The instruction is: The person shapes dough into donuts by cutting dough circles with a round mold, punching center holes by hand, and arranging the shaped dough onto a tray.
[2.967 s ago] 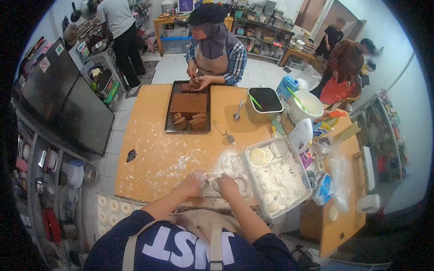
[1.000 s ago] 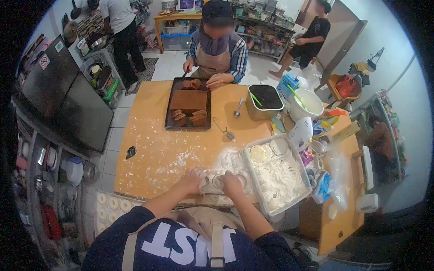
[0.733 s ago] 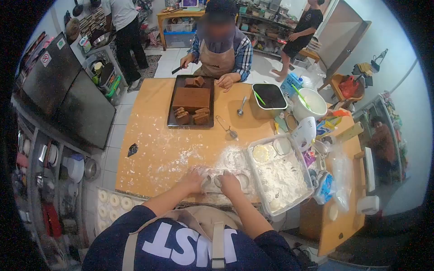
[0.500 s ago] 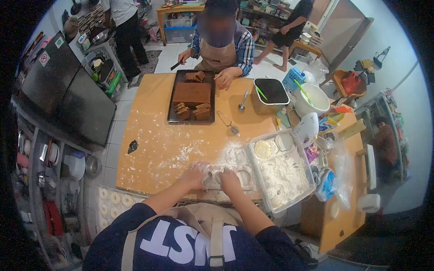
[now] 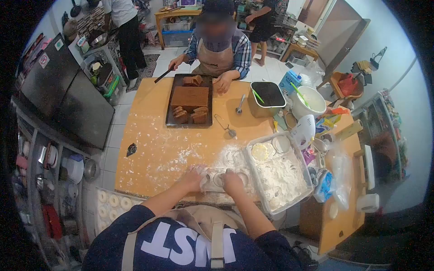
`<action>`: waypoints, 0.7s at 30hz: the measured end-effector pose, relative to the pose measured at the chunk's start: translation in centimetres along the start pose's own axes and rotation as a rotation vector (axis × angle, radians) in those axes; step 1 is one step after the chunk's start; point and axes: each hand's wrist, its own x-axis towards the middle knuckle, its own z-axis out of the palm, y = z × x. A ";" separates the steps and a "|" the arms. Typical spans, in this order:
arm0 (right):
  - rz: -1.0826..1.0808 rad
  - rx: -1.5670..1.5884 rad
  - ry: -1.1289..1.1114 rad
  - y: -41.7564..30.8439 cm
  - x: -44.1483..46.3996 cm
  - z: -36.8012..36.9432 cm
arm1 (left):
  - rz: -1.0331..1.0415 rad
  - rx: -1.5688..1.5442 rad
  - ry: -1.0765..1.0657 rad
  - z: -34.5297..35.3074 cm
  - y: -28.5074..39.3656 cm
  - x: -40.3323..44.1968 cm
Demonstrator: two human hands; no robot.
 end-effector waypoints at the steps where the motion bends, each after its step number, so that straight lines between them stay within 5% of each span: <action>1: 0.003 0.000 0.001 -0.2 0.0 0.3 | -0.002 -0.006 0.003 0.0 0.0 0.0; 11: -0.016 -0.081 -0.079 -1.5 0.1 1.2 | 0.008 -0.022 0.036 1.6 -0.5 0.1; 21: -0.008 0.042 0.070 -0.6 0.3 -2.2 | 0.006 -0.032 0.016 0.7 -0.2 0.3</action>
